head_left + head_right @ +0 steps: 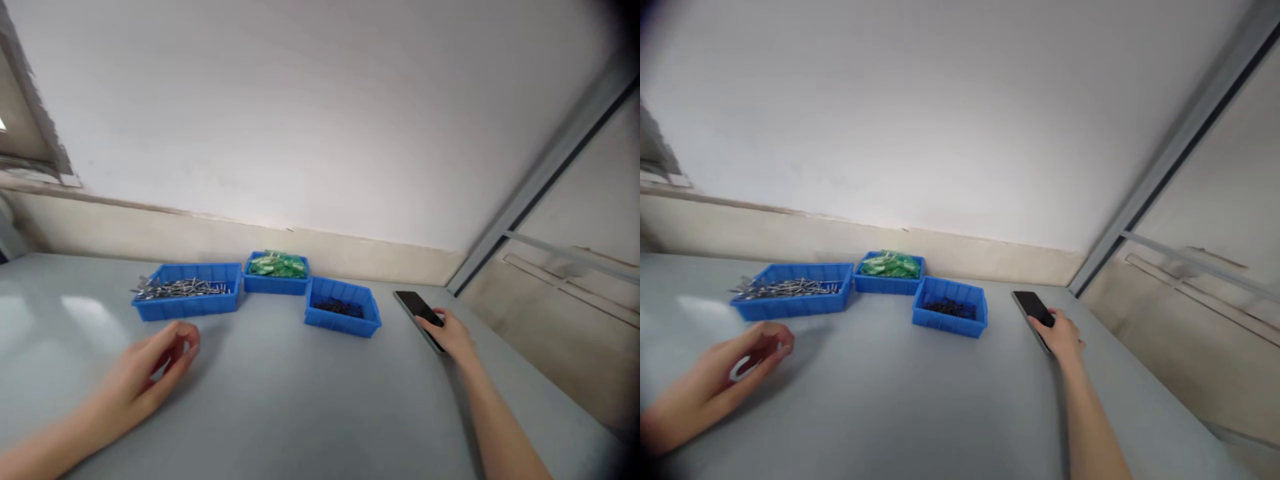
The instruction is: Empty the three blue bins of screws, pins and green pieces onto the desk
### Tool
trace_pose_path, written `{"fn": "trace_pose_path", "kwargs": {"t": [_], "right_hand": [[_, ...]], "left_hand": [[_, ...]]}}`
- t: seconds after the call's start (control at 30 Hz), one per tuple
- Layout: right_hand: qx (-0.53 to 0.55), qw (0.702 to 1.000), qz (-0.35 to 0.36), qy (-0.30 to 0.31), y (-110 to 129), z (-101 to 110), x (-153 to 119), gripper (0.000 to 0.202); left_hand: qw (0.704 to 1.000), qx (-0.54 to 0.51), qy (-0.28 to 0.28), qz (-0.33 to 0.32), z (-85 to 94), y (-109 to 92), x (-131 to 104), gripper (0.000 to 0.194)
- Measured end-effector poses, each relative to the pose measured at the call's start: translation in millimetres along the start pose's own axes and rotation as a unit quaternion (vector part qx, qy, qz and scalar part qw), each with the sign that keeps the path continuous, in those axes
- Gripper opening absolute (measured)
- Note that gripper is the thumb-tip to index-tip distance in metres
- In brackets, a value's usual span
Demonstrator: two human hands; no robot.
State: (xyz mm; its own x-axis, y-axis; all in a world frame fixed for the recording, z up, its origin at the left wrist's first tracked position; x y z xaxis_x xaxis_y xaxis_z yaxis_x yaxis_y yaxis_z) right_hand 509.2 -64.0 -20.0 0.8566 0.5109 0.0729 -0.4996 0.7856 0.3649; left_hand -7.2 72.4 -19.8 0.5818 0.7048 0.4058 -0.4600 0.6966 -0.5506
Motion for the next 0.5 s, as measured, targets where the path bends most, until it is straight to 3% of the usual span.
{"fn": "trace_pose_path", "kwargs": {"t": [0.1, 0.2, 0.5], "right_hand": [[-0.027, 0.999, 0.000, 0.018, 1.7, -8.7, 0.0, 0.037], [-0.039, 0.999, -0.003, 0.031, 3.2, -10.5, 1.7, 0.041], [0.004, 0.999, 0.030, 0.013, -4.6, -10.8, 12.8, 0.025]], "left_hand": [[0.999, 0.028, 0.042, -0.012, -1.6, 1.3, 0.0, 0.014], [0.998, 0.037, 0.046, -0.006, -1.3, -0.1, -0.5, 0.016], [0.999, -0.008, -0.023, 0.044, -4.5, -21.6, -2.4, 0.023]]}}
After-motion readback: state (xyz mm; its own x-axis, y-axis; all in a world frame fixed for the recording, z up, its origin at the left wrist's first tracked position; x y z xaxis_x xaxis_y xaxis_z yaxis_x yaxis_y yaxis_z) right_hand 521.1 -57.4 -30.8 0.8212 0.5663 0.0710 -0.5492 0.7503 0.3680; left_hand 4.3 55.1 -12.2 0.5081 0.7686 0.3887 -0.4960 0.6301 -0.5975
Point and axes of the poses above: each hand's wrist, its own x-axis towards the middle knuckle, its own z-axis out of the back of the hand, y = z × x, the point moved 3 cm from there along x, towards the middle knuckle, and after that the axes turned 3 degrees about y, right-handed, at the moved point
